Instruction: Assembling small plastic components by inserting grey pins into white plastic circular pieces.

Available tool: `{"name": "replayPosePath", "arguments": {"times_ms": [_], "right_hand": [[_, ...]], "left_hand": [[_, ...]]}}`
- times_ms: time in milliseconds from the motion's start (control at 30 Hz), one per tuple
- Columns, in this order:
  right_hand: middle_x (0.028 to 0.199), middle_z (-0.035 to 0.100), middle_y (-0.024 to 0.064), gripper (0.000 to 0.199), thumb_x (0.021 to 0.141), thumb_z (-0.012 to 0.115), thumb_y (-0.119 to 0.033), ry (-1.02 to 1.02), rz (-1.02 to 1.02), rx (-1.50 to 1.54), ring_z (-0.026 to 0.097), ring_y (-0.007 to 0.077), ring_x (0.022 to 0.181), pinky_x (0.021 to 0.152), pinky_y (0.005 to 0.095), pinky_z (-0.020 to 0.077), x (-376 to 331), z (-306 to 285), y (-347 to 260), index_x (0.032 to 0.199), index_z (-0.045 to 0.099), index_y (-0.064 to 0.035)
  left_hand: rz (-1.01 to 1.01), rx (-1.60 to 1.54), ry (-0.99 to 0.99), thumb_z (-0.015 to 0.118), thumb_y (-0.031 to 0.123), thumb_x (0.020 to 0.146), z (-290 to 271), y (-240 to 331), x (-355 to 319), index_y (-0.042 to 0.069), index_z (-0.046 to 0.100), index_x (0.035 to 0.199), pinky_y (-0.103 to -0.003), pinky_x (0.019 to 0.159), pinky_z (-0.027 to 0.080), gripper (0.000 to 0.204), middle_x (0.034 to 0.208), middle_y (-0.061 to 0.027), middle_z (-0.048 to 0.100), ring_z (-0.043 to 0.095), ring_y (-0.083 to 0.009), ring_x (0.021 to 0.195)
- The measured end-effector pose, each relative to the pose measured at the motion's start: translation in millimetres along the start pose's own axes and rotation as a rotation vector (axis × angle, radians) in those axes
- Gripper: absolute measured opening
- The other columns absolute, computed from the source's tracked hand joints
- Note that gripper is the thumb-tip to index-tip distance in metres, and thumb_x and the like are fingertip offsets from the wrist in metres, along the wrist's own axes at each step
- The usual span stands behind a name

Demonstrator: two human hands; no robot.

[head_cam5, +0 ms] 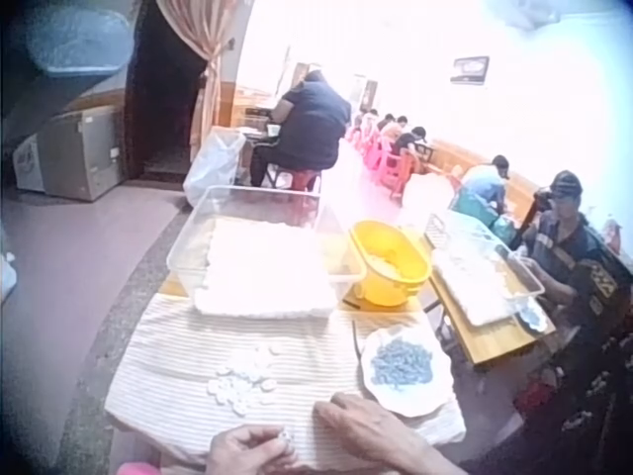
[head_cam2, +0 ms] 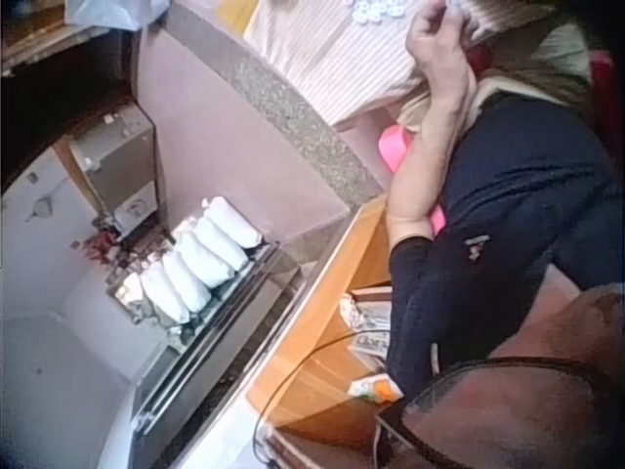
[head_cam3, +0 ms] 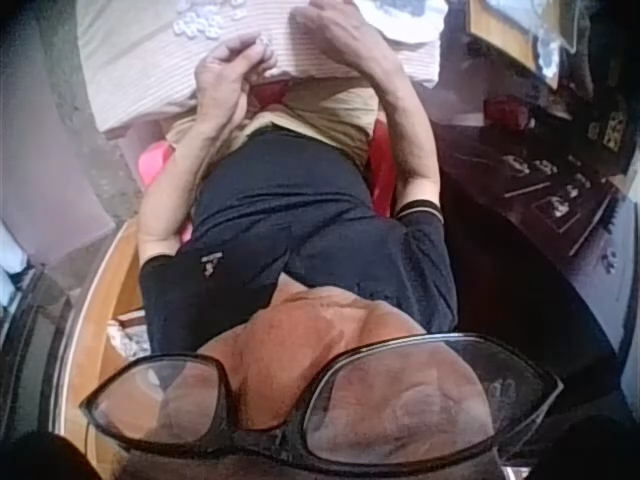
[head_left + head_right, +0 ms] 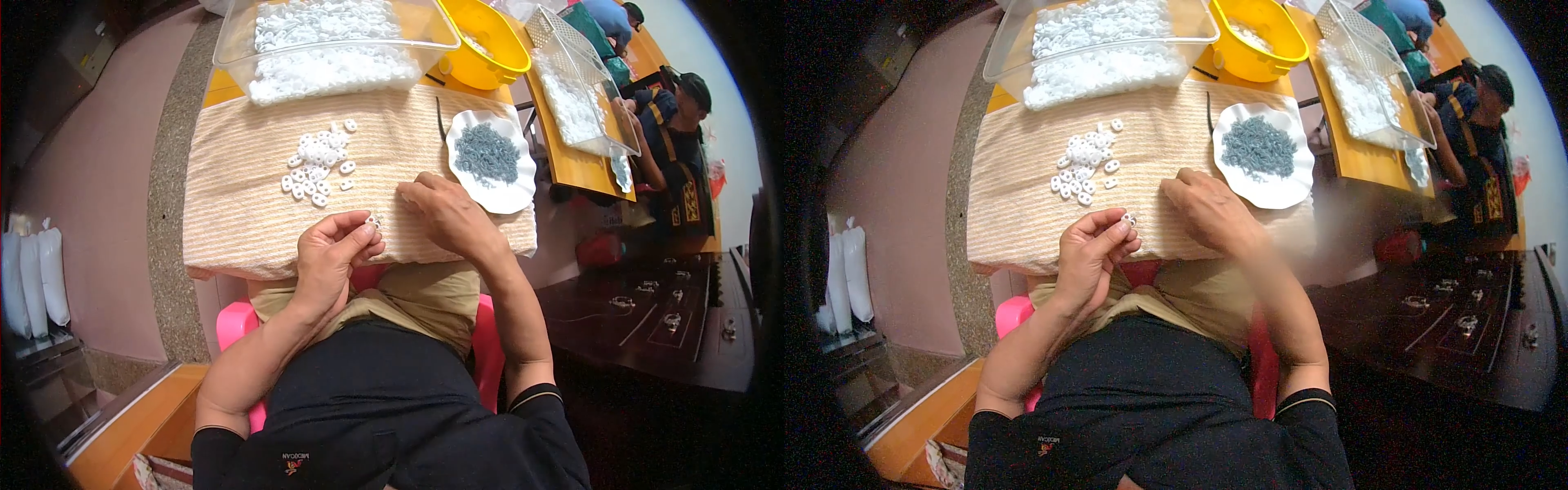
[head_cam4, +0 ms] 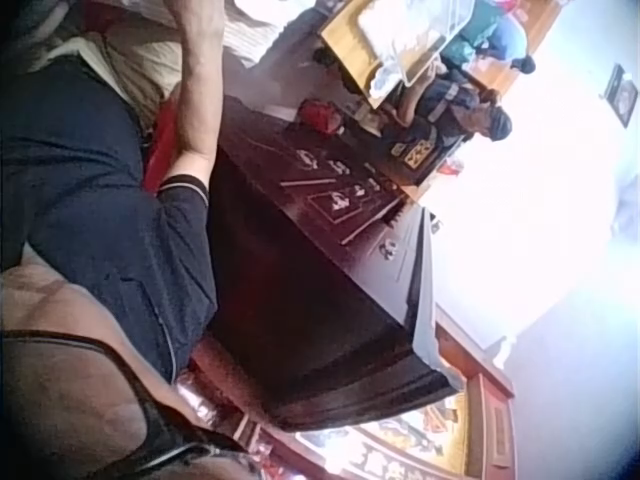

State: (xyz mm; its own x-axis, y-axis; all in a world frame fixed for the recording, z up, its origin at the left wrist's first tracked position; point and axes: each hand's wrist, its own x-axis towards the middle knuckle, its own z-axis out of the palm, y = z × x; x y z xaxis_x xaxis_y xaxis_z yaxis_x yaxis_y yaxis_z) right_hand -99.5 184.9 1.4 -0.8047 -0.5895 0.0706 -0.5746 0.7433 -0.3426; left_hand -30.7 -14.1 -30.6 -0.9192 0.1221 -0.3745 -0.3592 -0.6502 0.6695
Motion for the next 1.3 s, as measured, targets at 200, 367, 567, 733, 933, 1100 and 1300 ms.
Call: {"name": "replayPosePath", "arguments": {"times_ms": [200,367,567,733,933,1100,1300], "right_hand": [[0.086,0.063,0.0086,0.026,0.082,0.067,-0.002,0.045,0.091,0.454,0.062,0.0178,0.08,0.071,0.0297,0.049,-5,4,10,0.108,0.063,-0.0013],[0.091,0.064,0.001,0.031,0.086,0.068,-0.004,-0.045,0.278,1.052,0.058,0.0057,0.083,0.073,0.0214,0.0487,-9,15,16,0.115,0.061,0.0035],[0.093,0.065,0.0043,0.032,0.086,0.067,-0.002,-0.069,0.266,1.215,0.063,0.0094,0.083,0.072,0.0229,0.0522,-7,13,12,0.117,0.06,0.0045],[0.093,0.065,0.0051,0.034,0.086,0.066,0.0,-0.081,0.29,1.343,0.064,0.0113,0.082,0.072,0.0244,0.0539,-8,21,13,0.119,0.059,0.0043],[0.094,0.065,0.0058,0.035,0.085,0.067,0.0,-0.114,0.284,1.395,0.063,0.0111,0.084,0.074,0.0248,0.0538,-8,24,9,0.119,0.059,0.0047],[0.095,0.065,0.0067,0.035,0.084,0.068,-0.001,-0.149,0.324,1.381,0.063,0.0117,0.085,0.076,0.0252,0.0538,-7,21,3,0.118,0.059,0.0059],[0.098,0.066,0.009,0.036,0.085,0.067,0.0,-0.174,0.318,1.384,0.064,0.014,0.09,0.079,0.0266,0.0541,-8,23,3,0.119,0.058,0.0063]], "left_hand": [[-0.009,0.005,-0.011,0.063,0.001,0.088,-1,0,1,-0.002,0.06,0.106,-0.028,0.073,0.058,0.019,0.09,-0.0102,0.066,0.066,-0.0155,0.078],[-0.03,-0.007,-0.008,0.063,0.0,0.088,0,0,2,-0.002,0.06,0.106,-0.028,0.074,0.058,0.019,0.09,-0.0101,0.066,0.066,-0.0155,0.078],[-0.052,-0.014,-0.001,0.063,0.0,0.088,0,2,2,-0.002,0.06,0.106,-0.028,0.074,0.059,0.019,0.09,-0.0098,0.066,0.066,-0.0154,0.078],[-0.066,-0.016,-0.007,0.063,0.0,0.088,-2,2,3,-0.002,0.06,0.106,-0.029,0.073,0.059,0.019,0.089,-0.0096,0.066,0.066,-0.0153,0.078],[-0.086,-0.021,0.008,0.063,0.0,0.087,1,6,2,-0.002,0.059,0.105,-0.029,0.073,0.059,0.018,0.089,-0.0097,0.066,0.066,-0.0154,0.078],[-0.1,-0.014,-0.001,0.063,-0.001,0.087,1,7,2,-0.002,0.059,0.105,-0.029,0.073,0.059,0.018,0.089,-0.0102,0.066,0.066,-0.0152,0.078],[-0.108,-0.004,-0.01,0.062,-0.001,0.088,1,7,2,-0.003,0.059,0.105,-0.028,0.073,0.059,0.017,0.089,-0.0107,0.066,0.066,-0.015,0.078]]}}
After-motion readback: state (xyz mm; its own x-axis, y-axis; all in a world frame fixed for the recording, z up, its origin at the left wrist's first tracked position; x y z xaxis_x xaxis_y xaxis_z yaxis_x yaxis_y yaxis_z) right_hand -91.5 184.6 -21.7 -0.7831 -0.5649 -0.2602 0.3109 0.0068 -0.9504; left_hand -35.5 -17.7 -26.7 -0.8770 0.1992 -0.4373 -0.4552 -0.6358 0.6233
